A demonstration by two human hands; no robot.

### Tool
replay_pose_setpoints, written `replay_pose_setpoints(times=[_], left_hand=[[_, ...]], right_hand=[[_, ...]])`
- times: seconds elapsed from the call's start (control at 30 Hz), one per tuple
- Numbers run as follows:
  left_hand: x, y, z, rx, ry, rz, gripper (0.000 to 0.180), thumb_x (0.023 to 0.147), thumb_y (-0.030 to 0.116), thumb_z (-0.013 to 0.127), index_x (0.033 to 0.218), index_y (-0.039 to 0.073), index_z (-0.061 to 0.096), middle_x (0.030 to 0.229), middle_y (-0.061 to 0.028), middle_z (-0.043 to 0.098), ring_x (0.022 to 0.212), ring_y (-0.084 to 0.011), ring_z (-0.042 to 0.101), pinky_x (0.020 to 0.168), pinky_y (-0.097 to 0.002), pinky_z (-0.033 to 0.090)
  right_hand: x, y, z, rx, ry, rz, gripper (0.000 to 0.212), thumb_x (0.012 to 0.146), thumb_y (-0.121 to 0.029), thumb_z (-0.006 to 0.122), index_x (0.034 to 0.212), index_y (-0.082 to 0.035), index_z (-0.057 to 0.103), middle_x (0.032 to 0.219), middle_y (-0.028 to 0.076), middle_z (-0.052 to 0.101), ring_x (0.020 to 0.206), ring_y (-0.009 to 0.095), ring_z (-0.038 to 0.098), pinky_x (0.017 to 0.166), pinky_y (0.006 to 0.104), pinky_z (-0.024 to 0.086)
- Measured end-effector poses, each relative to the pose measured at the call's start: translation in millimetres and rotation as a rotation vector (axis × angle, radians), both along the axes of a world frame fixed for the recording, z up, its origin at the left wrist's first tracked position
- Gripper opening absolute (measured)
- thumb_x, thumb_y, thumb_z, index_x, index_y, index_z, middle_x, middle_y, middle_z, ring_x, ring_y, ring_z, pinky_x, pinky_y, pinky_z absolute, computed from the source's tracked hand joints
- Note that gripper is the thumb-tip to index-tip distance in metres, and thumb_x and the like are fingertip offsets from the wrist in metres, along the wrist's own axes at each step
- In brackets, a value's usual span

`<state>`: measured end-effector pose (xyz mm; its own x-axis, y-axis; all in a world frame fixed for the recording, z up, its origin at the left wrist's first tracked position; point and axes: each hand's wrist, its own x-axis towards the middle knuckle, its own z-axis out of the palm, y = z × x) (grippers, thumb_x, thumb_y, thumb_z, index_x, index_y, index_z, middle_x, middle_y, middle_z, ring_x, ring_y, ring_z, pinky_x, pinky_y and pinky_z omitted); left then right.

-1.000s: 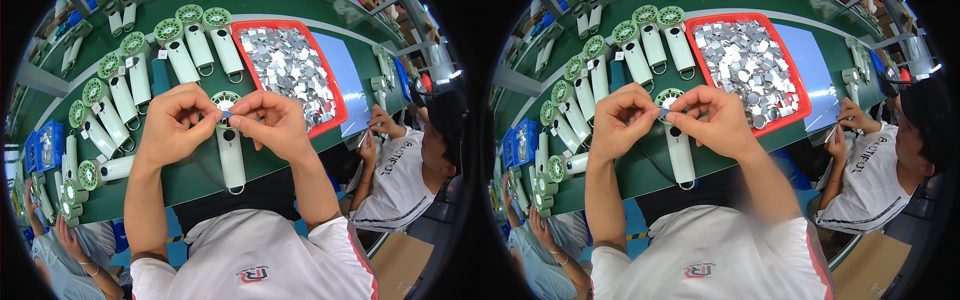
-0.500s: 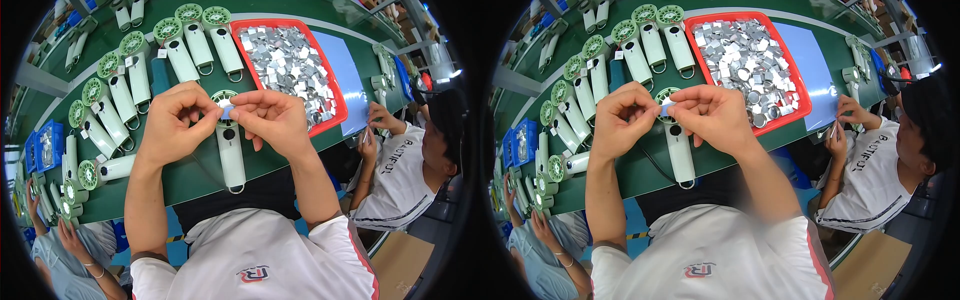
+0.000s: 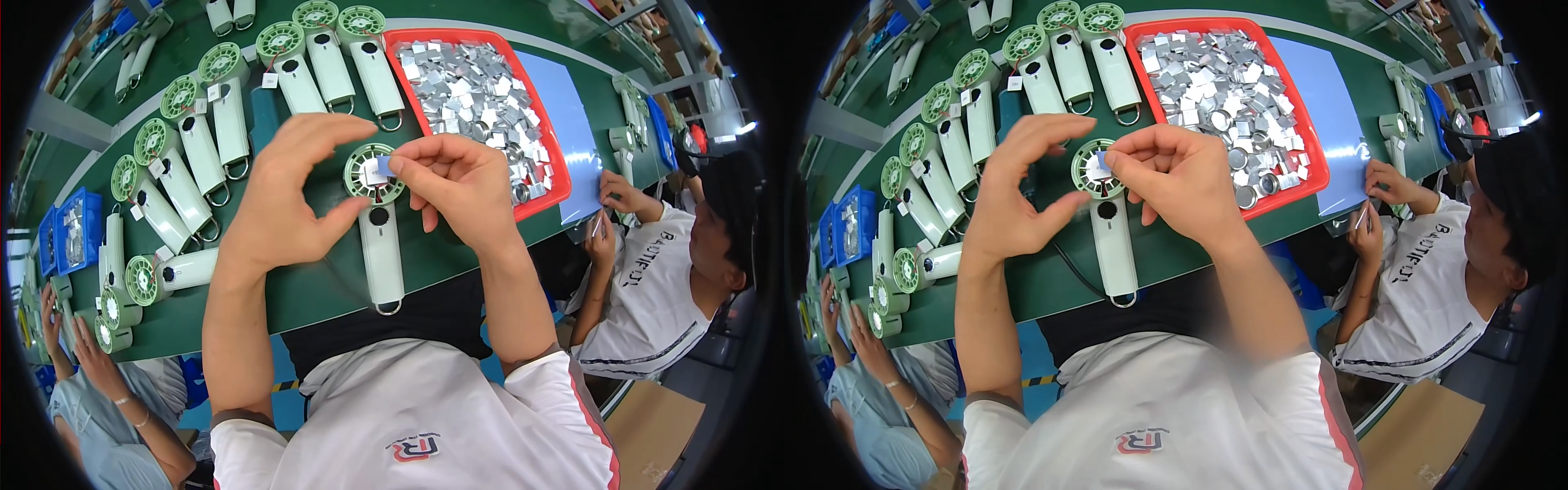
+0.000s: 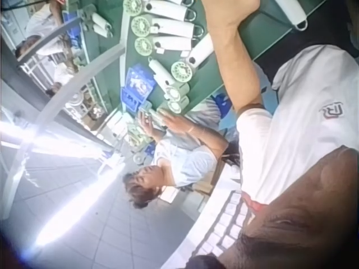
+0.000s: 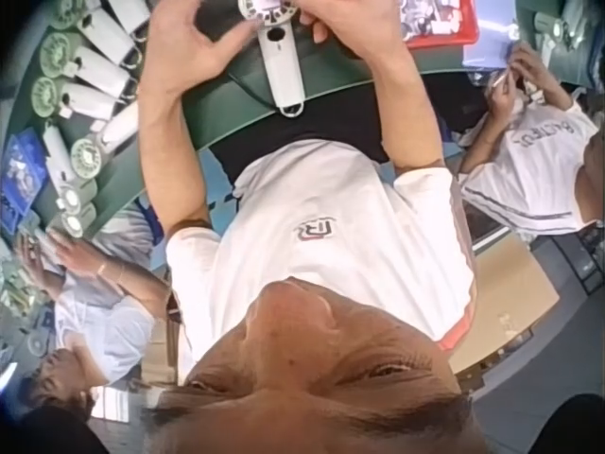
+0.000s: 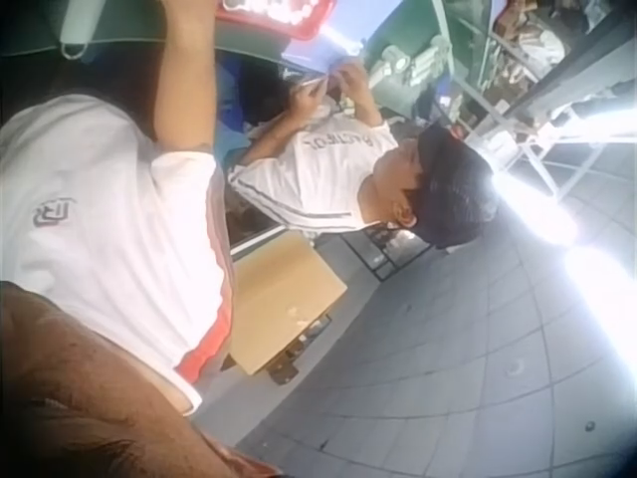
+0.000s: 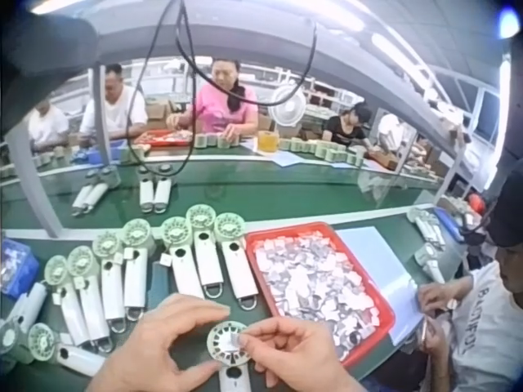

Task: The person assembles portable electric fans by hand, combining fan housings, batteries, circuit boards, and fan covers.

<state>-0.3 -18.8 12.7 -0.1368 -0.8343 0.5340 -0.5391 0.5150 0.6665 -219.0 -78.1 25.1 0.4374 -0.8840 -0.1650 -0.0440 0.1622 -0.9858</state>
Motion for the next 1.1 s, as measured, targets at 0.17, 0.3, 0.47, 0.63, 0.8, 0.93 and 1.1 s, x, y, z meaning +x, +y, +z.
replay_pose_setpoints(times=[0.17, 0.3, 0.47, 0.63, 0.8, 0.93, 1.1], left_hand=[[-4.2, 0.4, -6.6, 0.134, -0.035, -0.039, 0.067, 0.07, 0.0, 0.088, 0.134, 0.003, 0.067, 0.129, -0.0164, 0.072, 0.12, -0.0371, 0.068, 0.101, -0.0447, 0.056], [-4.0, 0.8, -6.5, 0.169, 0.005, -0.023, 0.067, 0.071, 0.001, 0.089, 0.134, 0.004, 0.067, 0.128, -0.0158, 0.072, 0.115, -0.0357, 0.07, 0.094, -0.0424, 0.059], [-1.2, -1.0, -12.4, 0.189, 0.01, 0.004, 0.065, 0.073, 0.003, 0.09, 0.134, 0.004, 0.066, 0.124, -0.0147, 0.074, 0.106, -0.034, 0.073, 0.087, -0.04, 0.061], [-2.3, -3.5, -14.0, 0.212, 0.08, -0.011, 0.061, 0.074, 0.003, 0.09, 0.13, 0.004, 0.067, 0.118, -0.0139, 0.076, 0.102, -0.0334, 0.074, 0.086, -0.039, 0.061], [-0.9, -2.3, -13.1, 0.201, 0.058, -0.004, 0.06, 0.074, 0.004, 0.089, 0.129, 0.003, 0.067, 0.117, -0.014, 0.076, 0.098, -0.0337, 0.075, 0.085, -0.039, 0.061], [-0.7, -3.7, -14.5, 0.188, 0.056, -0.004, 0.059, 0.073, 0.004, 0.089, 0.128, 0.003, 0.067, 0.117, -0.0138, 0.076, 0.094, -0.0332, 0.075, 0.084, -0.0392, 0.062], [-0.9, -3.0, -13.2, 0.221, 0.05, -0.001, 0.058, 0.074, 0.004, 0.089, 0.127, 0.002, 0.067, 0.117, -0.0136, 0.076, 0.096, -0.0335, 0.075, 0.084, -0.0393, 0.062]], right_hand=[[1.4, 0.8, -0.6, 0.013, 0.051, 0.04, 0.016, 0.096, -0.002, 0.079, 0.109, 0.007, 0.077, 0.087, 0.007, 0.076, 0.063, 0.006, 0.066, 0.044, 0.0206, 0.051], [2.5, -0.8, -2.5, -0.004, 0.04, 0.053, 0.016, 0.096, -0.003, 0.079, 0.109, 0.007, 0.076, 0.086, 0.007, 0.076, 0.064, 0.006, 0.066, 0.044, 0.0206, 0.051], [7.3, -3.6, -2.9, -0.016, 0.091, 0.077, 0.016, 0.096, -0.005, 0.079, 0.108, 0.007, 0.077, 0.085, 0.007, 0.076, 0.064, 0.006, 0.066, 0.045, 0.0211, 0.052], [10.4, -8.0, -2.7, -0.004, 0.137, 0.06, 0.017, 0.095, -0.006, 0.081, 0.107, 0.007, 0.077, 0.084, 0.007, 0.076, 0.062, 0.007, 0.066, 0.046, 0.0218, 0.053], [12.6, -8.5, -2.2, -0.003, 0.159, 0.053, 0.018, 0.095, -0.007, 0.081, 0.107, 0.006, 0.078, 0.084, 0.007, 0.076, 0.061, 0.006, 0.065, 0.046, 0.0215, 0.052], [13.3, -9.7, -0.8, -0.009, 0.183, 0.054, 0.019, 0.094, -0.008, 0.081, 0.107, 0.006, 0.078, 0.084, 0.007, 0.077, 0.061, 0.006, 0.065, 0.046, 0.0206, 0.051], [13.0, -9.3, -2.4, -0.017, 0.181, 0.049, 0.019, 0.095, -0.008, 0.081, 0.107, 0.006, 0.079, 0.085, 0.007, 0.077, 0.06, 0.006, 0.065, 0.046, 0.0203, 0.051]])
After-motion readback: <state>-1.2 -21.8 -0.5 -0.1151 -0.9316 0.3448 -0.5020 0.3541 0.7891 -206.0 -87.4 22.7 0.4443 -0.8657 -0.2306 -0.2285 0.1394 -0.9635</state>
